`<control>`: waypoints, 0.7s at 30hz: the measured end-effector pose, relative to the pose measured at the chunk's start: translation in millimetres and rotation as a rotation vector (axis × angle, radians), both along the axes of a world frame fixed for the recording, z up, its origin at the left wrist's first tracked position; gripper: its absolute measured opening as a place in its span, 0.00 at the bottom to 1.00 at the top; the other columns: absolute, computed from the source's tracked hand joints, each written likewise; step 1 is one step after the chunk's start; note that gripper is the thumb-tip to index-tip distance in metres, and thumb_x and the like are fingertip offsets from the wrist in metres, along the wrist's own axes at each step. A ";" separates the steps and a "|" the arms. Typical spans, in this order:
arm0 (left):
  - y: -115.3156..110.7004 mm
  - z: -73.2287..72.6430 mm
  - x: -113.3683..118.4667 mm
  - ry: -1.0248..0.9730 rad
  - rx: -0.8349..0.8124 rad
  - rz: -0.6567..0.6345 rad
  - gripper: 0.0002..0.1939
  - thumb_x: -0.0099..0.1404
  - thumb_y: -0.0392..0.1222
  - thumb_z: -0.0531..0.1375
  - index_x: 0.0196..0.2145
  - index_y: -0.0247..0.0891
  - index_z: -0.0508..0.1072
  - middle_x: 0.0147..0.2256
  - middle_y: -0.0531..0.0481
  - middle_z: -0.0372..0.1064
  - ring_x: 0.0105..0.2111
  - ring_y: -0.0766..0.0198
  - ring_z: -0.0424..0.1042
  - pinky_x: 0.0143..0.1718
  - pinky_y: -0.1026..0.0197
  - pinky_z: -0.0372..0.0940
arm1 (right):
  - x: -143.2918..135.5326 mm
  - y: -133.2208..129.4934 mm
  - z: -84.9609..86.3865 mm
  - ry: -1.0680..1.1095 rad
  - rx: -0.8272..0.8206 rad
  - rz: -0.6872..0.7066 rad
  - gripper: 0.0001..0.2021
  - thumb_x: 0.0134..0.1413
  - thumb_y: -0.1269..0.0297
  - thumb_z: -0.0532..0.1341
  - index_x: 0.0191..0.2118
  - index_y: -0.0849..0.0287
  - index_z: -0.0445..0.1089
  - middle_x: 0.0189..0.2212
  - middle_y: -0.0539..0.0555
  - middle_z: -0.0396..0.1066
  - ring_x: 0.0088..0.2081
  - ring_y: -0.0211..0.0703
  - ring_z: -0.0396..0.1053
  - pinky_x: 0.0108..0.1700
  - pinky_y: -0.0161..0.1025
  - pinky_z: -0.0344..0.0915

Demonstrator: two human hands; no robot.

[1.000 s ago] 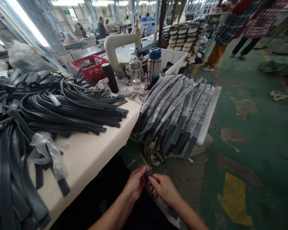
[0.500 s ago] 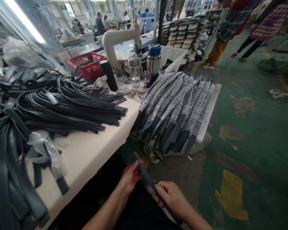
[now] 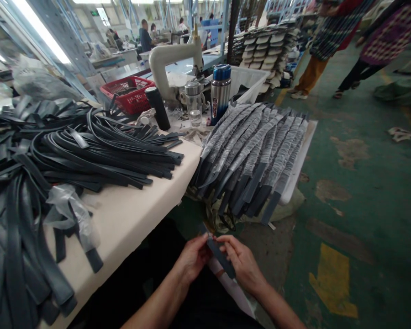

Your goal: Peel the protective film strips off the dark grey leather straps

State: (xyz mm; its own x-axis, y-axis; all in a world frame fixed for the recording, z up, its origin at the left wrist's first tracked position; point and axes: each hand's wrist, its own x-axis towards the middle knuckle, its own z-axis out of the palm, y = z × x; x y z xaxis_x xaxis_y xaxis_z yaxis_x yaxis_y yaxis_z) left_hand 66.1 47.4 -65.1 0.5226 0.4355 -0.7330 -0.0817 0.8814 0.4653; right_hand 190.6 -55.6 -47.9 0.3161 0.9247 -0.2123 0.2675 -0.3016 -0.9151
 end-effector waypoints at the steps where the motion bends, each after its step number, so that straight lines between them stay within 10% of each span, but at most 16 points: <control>1: 3.2 0.0 -1.6 0.006 -0.007 0.004 0.09 0.59 0.42 0.65 0.34 0.33 0.78 0.32 0.45 0.78 0.31 0.63 0.75 0.34 0.64 0.66 | 1.4 -5.8 -0.2 0.017 0.058 0.025 0.17 0.67 0.59 0.45 0.50 0.56 0.67 0.36 0.53 0.74 0.35 0.41 0.72 0.38 0.35 0.66; 6: 0.9 -0.1 -1.6 0.013 -0.038 -0.016 0.09 0.62 0.40 0.62 0.35 0.32 0.78 0.34 0.45 0.78 0.32 0.64 0.75 0.33 0.64 0.67 | 4.3 -19.1 -3.9 -0.125 0.404 0.255 0.15 0.65 0.67 0.52 0.53 0.51 0.67 0.45 0.55 0.72 0.46 0.43 0.70 0.46 0.37 0.66; 10: -10.4 0.7 2.9 -0.040 -0.052 -0.032 0.08 0.60 0.40 0.64 0.32 0.31 0.77 0.27 0.47 0.76 0.26 0.66 0.73 0.29 0.66 0.65 | 4.1 -3.1 -12.8 -0.284 0.453 0.151 0.14 0.65 0.66 0.52 0.49 0.51 0.72 0.38 0.55 0.71 0.40 0.43 0.70 0.41 0.38 0.67; 15: -12.4 6.0 4.0 -0.122 -0.097 0.028 0.07 0.62 0.37 0.59 0.31 0.33 0.76 0.28 0.47 0.76 0.29 0.64 0.74 0.32 0.63 0.67 | 6.0 10.6 -18.9 -0.346 0.551 0.095 0.12 0.65 0.62 0.53 0.47 0.48 0.72 0.51 0.55 0.70 0.54 0.49 0.65 0.59 0.51 0.57; 21: -1.5 4.7 12.4 -0.137 -0.227 0.179 0.11 0.67 0.41 0.55 0.38 0.29 0.71 0.38 0.36 0.76 0.34 0.57 0.77 0.35 0.59 0.70 | 13.5 -21.6 31.7 0.158 0.230 0.257 0.13 0.64 0.61 0.54 0.37 0.55 0.76 0.32 0.50 0.75 0.36 0.42 0.72 0.42 0.35 0.65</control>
